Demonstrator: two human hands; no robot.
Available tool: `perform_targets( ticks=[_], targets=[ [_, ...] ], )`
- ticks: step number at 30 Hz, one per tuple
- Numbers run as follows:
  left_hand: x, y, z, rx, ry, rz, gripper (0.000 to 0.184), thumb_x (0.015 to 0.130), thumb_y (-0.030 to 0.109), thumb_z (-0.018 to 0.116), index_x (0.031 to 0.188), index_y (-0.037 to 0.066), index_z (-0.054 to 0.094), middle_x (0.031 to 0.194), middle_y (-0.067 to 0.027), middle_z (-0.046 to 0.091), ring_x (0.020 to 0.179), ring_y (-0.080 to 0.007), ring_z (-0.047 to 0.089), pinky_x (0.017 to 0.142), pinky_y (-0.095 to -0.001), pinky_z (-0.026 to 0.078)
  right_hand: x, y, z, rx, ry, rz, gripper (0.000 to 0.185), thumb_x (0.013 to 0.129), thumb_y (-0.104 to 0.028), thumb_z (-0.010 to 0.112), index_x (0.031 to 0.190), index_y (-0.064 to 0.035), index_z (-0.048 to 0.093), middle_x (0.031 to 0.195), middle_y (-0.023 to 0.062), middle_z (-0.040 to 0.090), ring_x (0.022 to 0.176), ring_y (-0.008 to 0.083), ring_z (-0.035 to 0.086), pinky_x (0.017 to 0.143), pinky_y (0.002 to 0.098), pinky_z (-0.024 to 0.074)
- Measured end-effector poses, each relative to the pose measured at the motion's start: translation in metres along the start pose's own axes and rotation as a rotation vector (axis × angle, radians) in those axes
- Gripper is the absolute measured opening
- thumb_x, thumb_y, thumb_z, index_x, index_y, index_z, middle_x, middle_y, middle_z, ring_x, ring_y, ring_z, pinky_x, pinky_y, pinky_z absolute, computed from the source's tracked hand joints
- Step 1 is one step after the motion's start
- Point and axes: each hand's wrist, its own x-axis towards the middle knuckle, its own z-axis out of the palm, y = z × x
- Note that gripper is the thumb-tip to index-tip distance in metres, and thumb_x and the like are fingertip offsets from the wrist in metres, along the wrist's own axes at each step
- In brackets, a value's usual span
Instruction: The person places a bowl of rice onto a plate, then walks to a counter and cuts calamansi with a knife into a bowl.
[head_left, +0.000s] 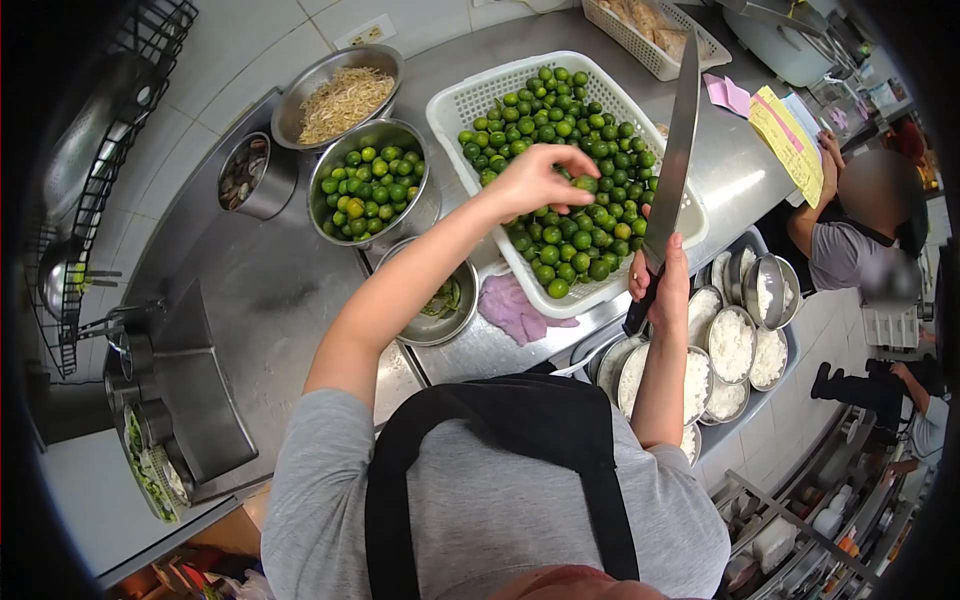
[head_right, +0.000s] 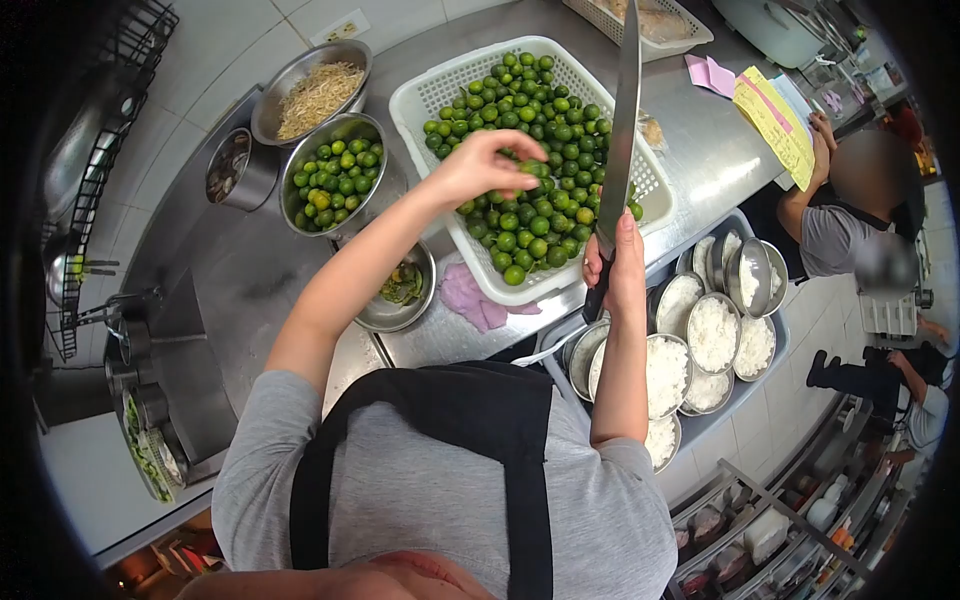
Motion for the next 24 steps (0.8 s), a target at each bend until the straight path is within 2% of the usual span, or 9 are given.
perform_targets(
  ticks=[3, 7, 12, 15, 16, 17, 19, 20, 24],
  targets=[
    [-0.067, 0.000, -0.016, -0.315, 0.065, -0.010, 0.041, 0.076, 0.001, 0.064, 0.115, 0.000, 0.052, 0.113, -0.0084, 0.055, 0.086, -0.0126, 0.060, 0.067, -0.0202, 0.050, -0.002, -0.003, 0.014, -0.163, -0.015, -0.036, 0.059, 0.091, -0.052, 0.033, 0.129, -0.0060, 0.036, 0.047, 0.0007, 0.035, 0.035, 0.0079, 0.032, 0.034, 0.0202, 0.0284],
    [-0.139, -0.030, -0.019, -0.542, 0.259, -0.035, 0.039, 0.081, 0.003, 0.059, 0.120, 0.002, 0.050, 0.109, -0.0075, 0.058, 0.091, -0.0145, 0.061, 0.068, -0.0198, 0.051, -0.026, 0.002, 0.063, -0.207, -0.280, 0.054, 0.063, 0.089, -0.054, 0.037, 0.130, -0.0060, 0.035, 0.050, 0.0010, 0.040, 0.039, 0.0072, 0.036, 0.037, 0.0198, 0.0293],
    [-0.189, -0.048, 0.004, -0.714, 0.498, 0.022, 0.032, 0.079, 0.004, 0.063, 0.108, 0.006, 0.052, 0.096, -0.0034, 0.060, 0.085, -0.0130, 0.062, 0.064, -0.0196, 0.052, -0.049, 0.039, 0.118, -0.374, -0.551, 0.109, 0.050, 0.093, -0.030, 0.044, 0.135, -0.0079, 0.030, 0.053, -0.0009, 0.042, 0.045, 0.0068, 0.039, 0.042, 0.0207, 0.0323],
    [-0.204, -0.047, 0.014, -0.805, 0.520, 0.050, 0.027, 0.078, 0.005, 0.065, 0.101, 0.009, 0.052, 0.093, -0.0012, 0.061, 0.081, -0.0104, 0.062, 0.061, -0.0193, 0.052, -0.055, 0.049, 0.132, -0.616, -0.572, -0.028, 0.056, 0.090, -0.032, 0.049, 0.135, -0.0070, 0.029, 0.054, 0.0051, 0.043, 0.048, 0.0129, 0.045, 0.048, 0.0291, 0.0362],
    [-0.206, -0.052, 0.017, -0.841, 0.534, 0.069, 0.027, 0.078, 0.006, 0.066, 0.101, 0.009, 0.053, 0.093, -0.0008, 0.061, 0.080, -0.0100, 0.062, 0.061, -0.0193, 0.052, -0.054, 0.051, 0.132, -0.721, -0.597, -0.032, 0.058, 0.088, -0.035, 0.050, 0.134, -0.0068, 0.030, 0.057, 0.0122, 0.047, 0.052, 0.0241, 0.051, 0.053, 0.0353, 0.0385],
    [-0.209, -0.056, 0.019, -0.877, 0.546, 0.085, 0.027, 0.078, 0.007, 0.066, 0.101, 0.009, 0.053, 0.093, -0.0004, 0.061, 0.079, -0.0096, 0.061, 0.061, -0.0192, 0.052, -0.055, 0.052, 0.134, -0.724, -0.597, -0.033, 0.058, 0.088, -0.035, 0.050, 0.134, -0.0068, 0.030, 0.057, 0.0122, 0.047, 0.052, 0.0241, 0.051, 0.053, 0.0353, 0.0385],
    [-0.213, -0.062, 0.022, -0.894, 0.557, 0.089, 0.026, 0.077, 0.007, 0.066, 0.100, 0.009, 0.054, 0.091, -0.0002, 0.061, 0.079, -0.0098, 0.061, 0.062, -0.0198, 0.053, -0.059, 0.052, 0.138, -0.771, -0.613, -0.157, 0.058, 0.088, -0.036, 0.050, 0.134, -0.0064, 0.030, 0.064, 0.0189, 0.053, 0.059, 0.0348, 0.056, 0.056, 0.0393, 0.0393],
    [-0.214, -0.065, 0.023, -0.899, 0.580, 0.082, 0.026, 0.077, 0.006, 0.066, 0.099, 0.009, 0.054, 0.090, -0.0008, 0.061, 0.079, -0.0100, 0.062, 0.062, -0.0203, 0.053, -0.060, 0.049, 0.139, -0.834, -0.629, -0.113, 0.058, 0.088, -0.036, 0.050, 0.133, -0.0058, 0.029, 0.071, 0.0242, 0.056, 0.065, 0.0416, 0.056, 0.059, 0.0427, 0.0400],
    [-0.220, -0.068, 0.024, -0.981, 0.594, 0.065, 0.025, 0.077, 0.004, 0.066, 0.099, 0.007, 0.055, 0.089, -0.0039, 0.062, 0.081, -0.0125, 0.063, 0.066, -0.0228, 0.055, -0.066, 0.053, 0.141, -0.864, -0.617, -0.237, 0.059, 0.088, -0.034, 0.051, 0.134, -0.0061, 0.027, 0.069, 0.0236, 0.055, 0.063, 0.0403, 0.056, 0.058, 0.0431, 0.0406]
  ],
)
